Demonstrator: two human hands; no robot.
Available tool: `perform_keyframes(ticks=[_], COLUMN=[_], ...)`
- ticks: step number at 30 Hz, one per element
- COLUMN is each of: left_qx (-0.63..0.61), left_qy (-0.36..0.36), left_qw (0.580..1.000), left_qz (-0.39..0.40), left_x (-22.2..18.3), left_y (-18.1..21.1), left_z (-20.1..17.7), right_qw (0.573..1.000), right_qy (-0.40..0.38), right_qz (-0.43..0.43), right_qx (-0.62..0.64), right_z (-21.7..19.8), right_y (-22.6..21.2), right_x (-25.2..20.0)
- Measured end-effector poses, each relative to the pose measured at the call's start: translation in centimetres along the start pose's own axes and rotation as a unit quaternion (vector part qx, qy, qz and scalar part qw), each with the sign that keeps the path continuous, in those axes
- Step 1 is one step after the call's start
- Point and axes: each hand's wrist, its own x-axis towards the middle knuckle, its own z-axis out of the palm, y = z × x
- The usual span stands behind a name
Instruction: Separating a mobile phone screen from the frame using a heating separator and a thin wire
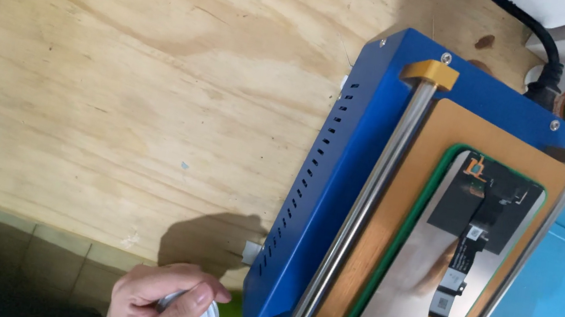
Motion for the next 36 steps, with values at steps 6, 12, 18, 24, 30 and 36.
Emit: perform_keyframes(ticks=[6,12,18,24,30,36], left_qx=[0.019,0.011,0.044,0.063,0.075,0.090], left_qy=[-0.011,0.015,0.021,0.060,0.082,0.053], left_qw=[1.000,0.999,0.998,0.995,0.989,0.993], left_qz=[-0.018,-0.046,-0.048,-0.043,-0.097,-0.050], left_x=[-0.7,-2.0,-2.5,-3.4,-4.2,-4.4], left_y=[-0.6,-2.3,-2.7,-3.7,-4.7,-5.3], left_z=[-0.9,-1.8,-3.0,-3.6,-4.5,-6.0], right_qw=[1.000,0.998,0.998,0.998,0.997,0.998], right_qy=[-0.017,-0.027,-0.027,-0.027,-0.025,-0.013], right_qz=[-0.018,-0.013,-0.048,-0.054,-0.066,-0.052], right_qx=[0.002,0.051,0.005,-0.005,-0.024,-0.035], right_z=[1.8,0.6,2.2,2.9,3.7,3.8], right_y=[-0.7,0.1,-0.6,-1.2,-1.7,-1.5], right_x=[0.7,1.0,2.2,2.6,3.4,3.4])
